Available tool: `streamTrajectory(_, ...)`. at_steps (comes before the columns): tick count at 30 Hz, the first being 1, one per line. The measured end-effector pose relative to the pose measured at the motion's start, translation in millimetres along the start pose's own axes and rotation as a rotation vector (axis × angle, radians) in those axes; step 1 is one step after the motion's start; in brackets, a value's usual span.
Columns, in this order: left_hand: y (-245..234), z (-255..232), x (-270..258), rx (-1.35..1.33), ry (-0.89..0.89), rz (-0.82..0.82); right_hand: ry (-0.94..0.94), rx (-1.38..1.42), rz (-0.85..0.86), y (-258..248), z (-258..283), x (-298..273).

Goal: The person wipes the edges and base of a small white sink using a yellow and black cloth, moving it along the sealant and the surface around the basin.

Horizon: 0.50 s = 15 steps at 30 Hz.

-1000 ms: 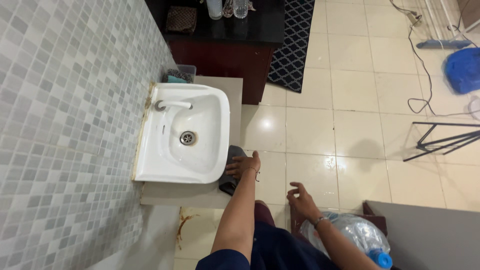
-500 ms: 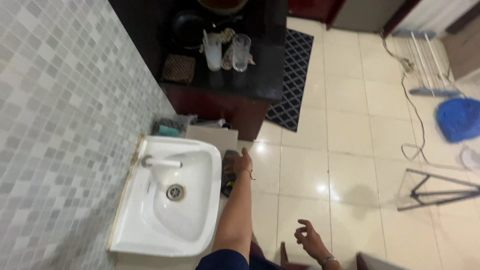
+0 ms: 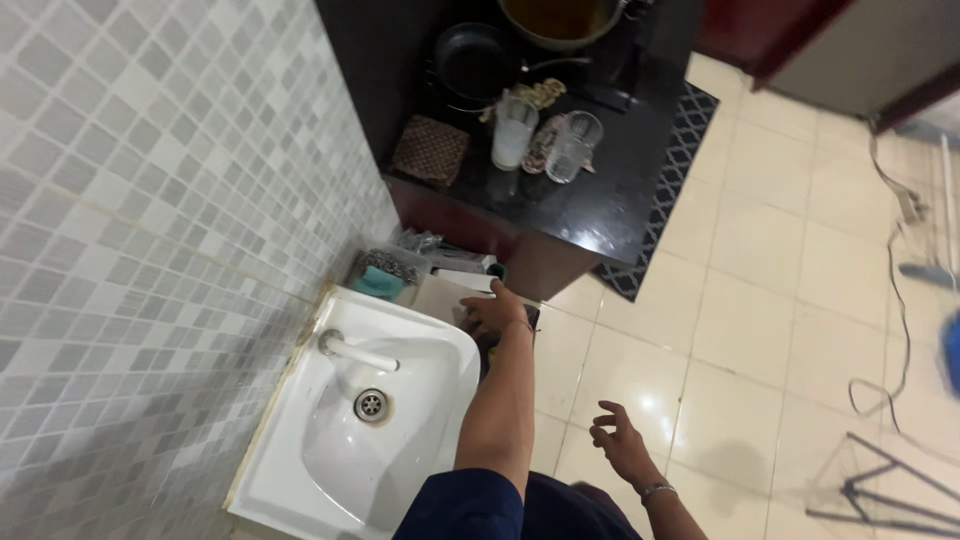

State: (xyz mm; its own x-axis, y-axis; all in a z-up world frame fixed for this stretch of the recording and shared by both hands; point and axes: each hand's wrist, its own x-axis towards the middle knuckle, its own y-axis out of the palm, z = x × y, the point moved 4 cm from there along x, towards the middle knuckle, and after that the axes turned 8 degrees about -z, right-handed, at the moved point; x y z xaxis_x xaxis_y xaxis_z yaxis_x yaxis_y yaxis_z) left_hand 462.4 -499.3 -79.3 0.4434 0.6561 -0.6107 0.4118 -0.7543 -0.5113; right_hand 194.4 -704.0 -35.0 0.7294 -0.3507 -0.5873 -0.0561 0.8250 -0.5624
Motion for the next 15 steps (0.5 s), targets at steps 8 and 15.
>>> streamTrajectory(8,-13.9,5.2,45.7,-0.300,0.339,-0.003,-0.150,-0.078,0.161,6.3,82.3,85.1)
streamTrajectory(15,-44.8,30.0,-3.8,0.049,0.548,0.087,-0.899,-0.077,0.097,53.4,211.3,170.5)
